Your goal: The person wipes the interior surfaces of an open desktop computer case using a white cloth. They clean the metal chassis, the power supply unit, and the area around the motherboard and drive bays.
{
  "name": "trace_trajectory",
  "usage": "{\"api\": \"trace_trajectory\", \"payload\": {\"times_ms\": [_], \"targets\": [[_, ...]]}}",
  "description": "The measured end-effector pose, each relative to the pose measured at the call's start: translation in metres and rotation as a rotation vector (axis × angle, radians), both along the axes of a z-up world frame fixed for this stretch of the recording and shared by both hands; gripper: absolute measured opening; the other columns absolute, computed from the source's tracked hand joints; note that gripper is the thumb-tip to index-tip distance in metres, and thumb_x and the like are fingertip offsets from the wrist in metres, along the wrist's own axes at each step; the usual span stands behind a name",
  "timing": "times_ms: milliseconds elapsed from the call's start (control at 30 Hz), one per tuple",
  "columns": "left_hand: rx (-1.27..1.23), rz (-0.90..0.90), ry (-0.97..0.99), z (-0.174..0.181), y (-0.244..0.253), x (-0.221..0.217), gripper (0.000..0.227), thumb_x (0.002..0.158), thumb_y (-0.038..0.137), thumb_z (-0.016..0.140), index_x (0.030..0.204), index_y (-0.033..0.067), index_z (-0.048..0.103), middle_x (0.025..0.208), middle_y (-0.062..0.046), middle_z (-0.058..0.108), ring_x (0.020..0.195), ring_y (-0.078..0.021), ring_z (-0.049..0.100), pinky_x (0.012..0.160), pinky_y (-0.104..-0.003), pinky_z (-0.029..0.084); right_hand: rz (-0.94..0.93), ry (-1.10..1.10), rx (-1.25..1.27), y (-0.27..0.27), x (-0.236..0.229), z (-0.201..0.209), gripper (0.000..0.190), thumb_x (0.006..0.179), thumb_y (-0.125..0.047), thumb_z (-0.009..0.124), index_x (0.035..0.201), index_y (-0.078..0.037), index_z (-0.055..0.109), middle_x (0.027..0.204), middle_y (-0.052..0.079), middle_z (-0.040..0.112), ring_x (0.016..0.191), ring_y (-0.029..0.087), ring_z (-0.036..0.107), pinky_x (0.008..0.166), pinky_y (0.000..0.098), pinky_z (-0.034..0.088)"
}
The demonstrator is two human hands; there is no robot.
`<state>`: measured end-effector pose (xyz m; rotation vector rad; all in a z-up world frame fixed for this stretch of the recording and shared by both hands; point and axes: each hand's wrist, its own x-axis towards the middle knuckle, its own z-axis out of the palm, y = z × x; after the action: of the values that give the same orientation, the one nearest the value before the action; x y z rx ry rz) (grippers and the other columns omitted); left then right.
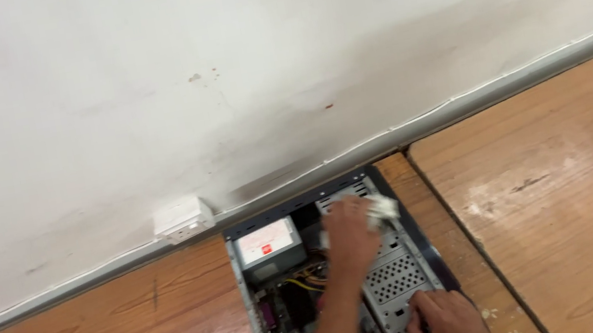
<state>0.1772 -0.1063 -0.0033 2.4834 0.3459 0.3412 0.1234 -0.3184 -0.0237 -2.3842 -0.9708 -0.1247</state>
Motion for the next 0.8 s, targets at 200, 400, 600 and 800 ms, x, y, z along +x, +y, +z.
{"api": "trace_trajectory", "payload": {"times_ms": [200,400,600,800], "targets": [[-0.059,-0.125,-0.113,-0.016,-0.079,-0.020,0.046,0.070,0.012,0.083,0.115,0.0084,0.071,0.116,-0.014,0.061,0.116,-0.0339,0.054,0.101,-0.053,0.042,0.034,-0.008,-0.002,-0.012,0.009,-0.040,0.048,0.071,-0.025,0.076,0.112,-0.003,0.067,0.100,0.016,0.072,0.094,0.032,0.068,0.080,0.0441,0.052],[-0.523,0.142,-0.157,0.009,-0.076,-0.054,0.040,0.079,0.025,0.071,0.112,0.0021,0.066,0.114,-0.013,0.063,0.114,-0.0328,0.056,0.100,-0.047,0.047,-0.075,-0.061,0.049,0.001,-0.001,0.002,0.090,0.059,-0.033,0.083,0.133,0.002,0.047,0.147,0.027,0.043,0.128,0.047,0.046,0.102,0.0556,0.039],[-0.433,0.084,-0.116,0.012,-0.084,-0.087,0.051,0.107,0.044,0.035,0.117,0.0031,0.065,0.118,-0.015,0.063,0.116,-0.0341,0.054,0.111,-0.049,0.030,-0.024,-0.011,0.102,-0.005,-0.001,-0.004,0.085,0.057,-0.024,0.089,0.125,-0.007,0.041,0.159,0.028,0.028,0.141,0.042,0.039,0.106,0.0508,0.037],[-0.288,-0.008,0.185,0.032,-0.083,-0.103,0.060,0.110,0.045,0.027,0.116,-0.0002,0.066,0.111,-0.018,0.062,0.114,-0.0319,0.054,0.116,-0.050,0.027,0.081,-0.002,0.319,-0.003,-0.004,0.000,0.093,0.066,-0.023,0.084,0.143,-0.003,0.035,0.163,0.027,0.025,0.140,0.040,0.042,0.107,0.0456,0.041]]}}
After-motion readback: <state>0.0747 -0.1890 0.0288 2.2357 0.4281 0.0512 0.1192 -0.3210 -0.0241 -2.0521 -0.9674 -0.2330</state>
